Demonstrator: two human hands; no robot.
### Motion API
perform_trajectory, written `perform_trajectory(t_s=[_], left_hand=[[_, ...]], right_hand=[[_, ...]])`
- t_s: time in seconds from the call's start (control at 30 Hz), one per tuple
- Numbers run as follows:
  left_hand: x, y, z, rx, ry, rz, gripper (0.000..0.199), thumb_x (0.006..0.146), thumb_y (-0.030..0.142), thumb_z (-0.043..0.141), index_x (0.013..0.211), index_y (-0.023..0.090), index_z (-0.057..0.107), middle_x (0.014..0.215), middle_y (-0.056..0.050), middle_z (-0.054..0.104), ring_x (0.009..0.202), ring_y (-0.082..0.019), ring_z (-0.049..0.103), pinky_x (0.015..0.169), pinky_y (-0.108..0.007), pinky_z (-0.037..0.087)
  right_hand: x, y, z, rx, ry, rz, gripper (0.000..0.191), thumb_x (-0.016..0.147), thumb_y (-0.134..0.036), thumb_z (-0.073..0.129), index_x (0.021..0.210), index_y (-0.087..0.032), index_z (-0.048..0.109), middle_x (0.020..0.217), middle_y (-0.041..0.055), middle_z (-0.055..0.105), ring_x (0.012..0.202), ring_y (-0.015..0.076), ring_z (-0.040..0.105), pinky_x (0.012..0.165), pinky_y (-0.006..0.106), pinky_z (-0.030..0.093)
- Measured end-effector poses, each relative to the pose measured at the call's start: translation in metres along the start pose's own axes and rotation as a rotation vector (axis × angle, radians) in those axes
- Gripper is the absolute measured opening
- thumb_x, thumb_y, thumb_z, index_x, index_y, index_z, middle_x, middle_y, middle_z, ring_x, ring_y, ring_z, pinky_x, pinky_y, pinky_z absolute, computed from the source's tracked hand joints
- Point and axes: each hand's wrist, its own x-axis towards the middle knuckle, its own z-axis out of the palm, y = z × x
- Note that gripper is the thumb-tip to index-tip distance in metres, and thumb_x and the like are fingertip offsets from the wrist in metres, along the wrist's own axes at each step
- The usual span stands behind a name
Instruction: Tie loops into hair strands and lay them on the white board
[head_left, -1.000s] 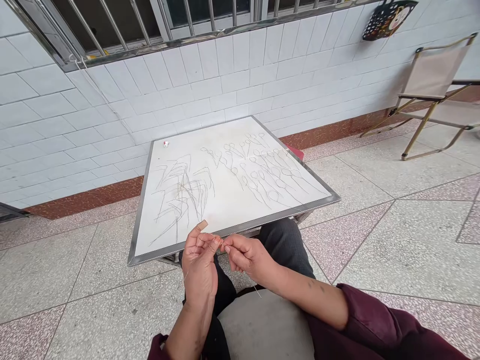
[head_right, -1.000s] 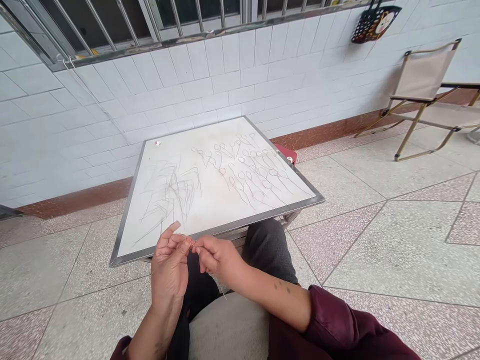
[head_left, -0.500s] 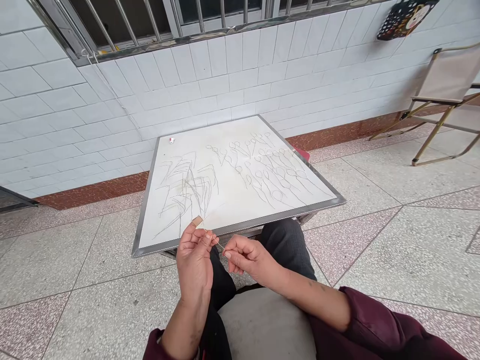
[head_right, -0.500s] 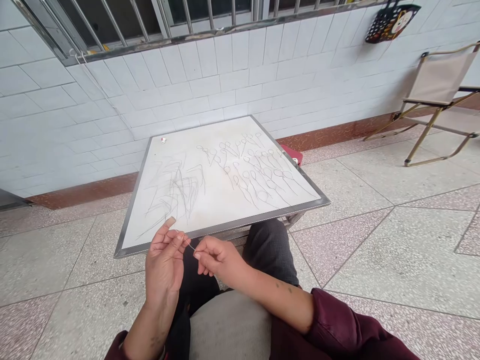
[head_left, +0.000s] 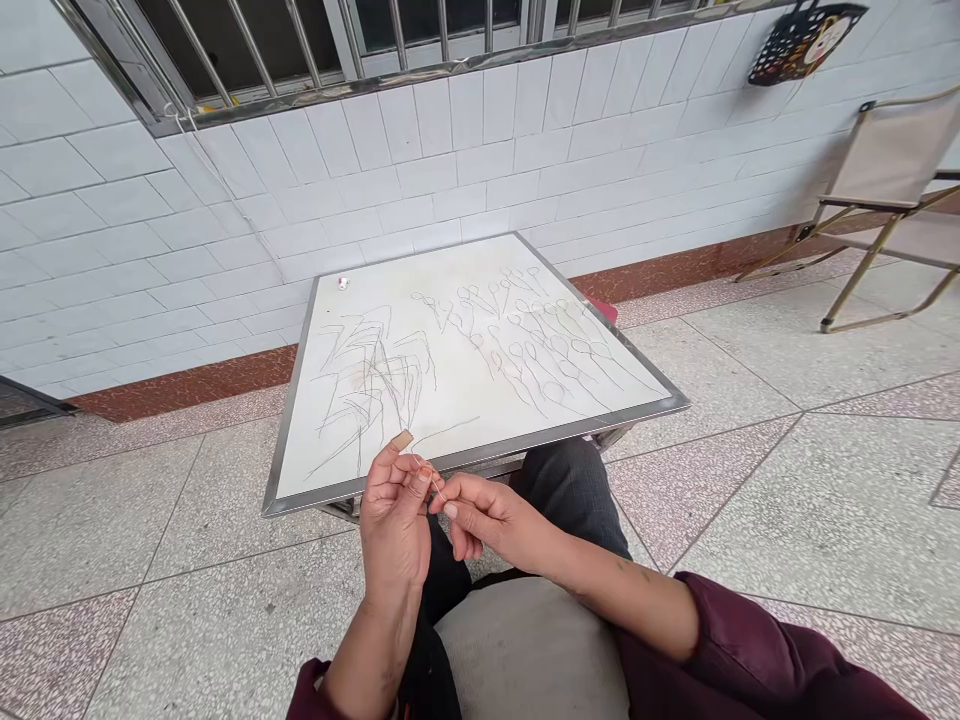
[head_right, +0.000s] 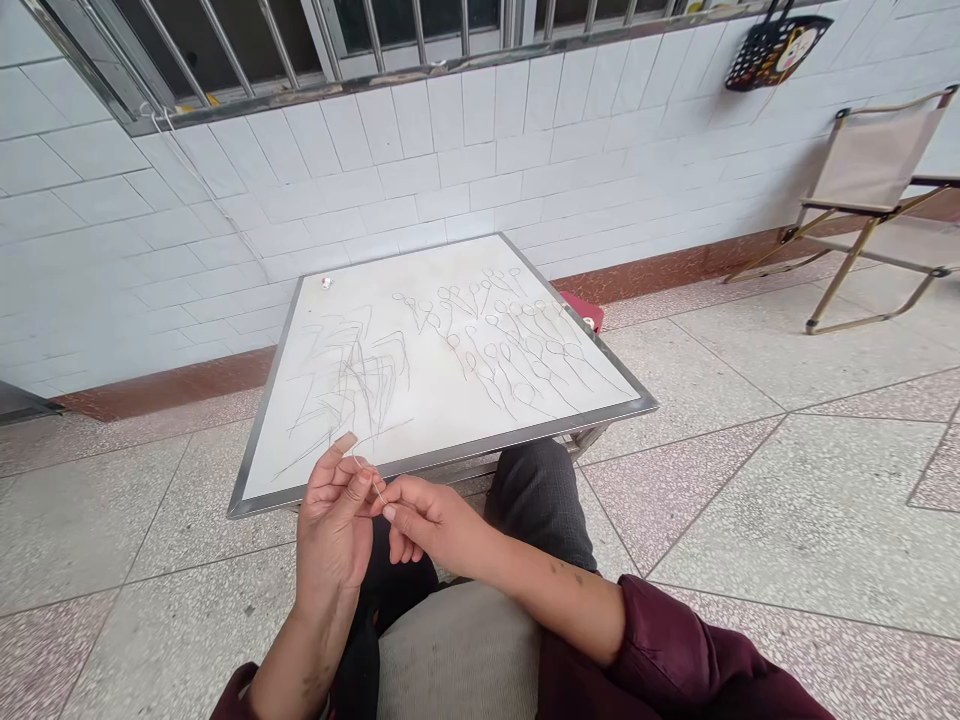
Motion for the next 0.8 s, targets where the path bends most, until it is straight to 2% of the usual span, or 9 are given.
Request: perform_trajectory(t_s=[0.17,0.37,0.53,0.8], left_hand=[[0.000,-0.006,-0.003,-0.016,0.010,0.053,0.041,0.071,0.019,0.081,0.110,0.025,0.069,0.075,0.004,0.062,0.066,-0.010,0.060,0.067,-0.023,0.051],[0.003,-0.011,-0.003,-0.140,0.051,-0.002,0.045,0.069,0.014,0.082,0.111,0.024,0.069,0.074,0.004,0.059,0.069,-0.010,0.059,0.067,-0.022,0.051],[0.008,-0.005,-0.005,-0.201,0.080,-0.011,0.045,0.066,0.010,0.083,0.107,0.023,0.070,0.074,0.004,0.060,0.069,-0.009,0.058,0.070,-0.022,0.050],[0.022,0.010,-0.019,-0.298,0.154,0.066,0.050,0.065,0.000,0.079,0.111,0.018,0.069,0.075,0.004,0.061,0.071,-0.007,0.058,0.071,-0.018,0.049]], right_hand=[[0.001,0.005,0.002,-0.058,0.094,0.007,0.024,0.094,-0.043,0.051,0.093,-0.019,0.055,0.055,-0.0062,0.057,0.047,0.0097,0.052,0.051,0.021,0.046],[-0.001,0.013,0.006,-0.372,0.207,-0.127,0.017,0.100,-0.033,0.044,0.092,-0.021,0.054,0.060,-0.0044,0.063,0.053,0.0114,0.057,0.059,0.024,0.047],[-0.005,0.011,0.009,-0.389,0.184,-0.110,0.018,0.102,-0.033,0.040,0.093,-0.022,0.052,0.066,-0.0033,0.065,0.058,0.0124,0.061,0.061,0.024,0.048],[-0.013,0.014,0.009,-0.391,0.083,-0.099,0.022,0.103,-0.034,0.036,0.095,-0.022,0.052,0.071,-0.0007,0.066,0.064,0.0132,0.063,0.064,0.025,0.051]])
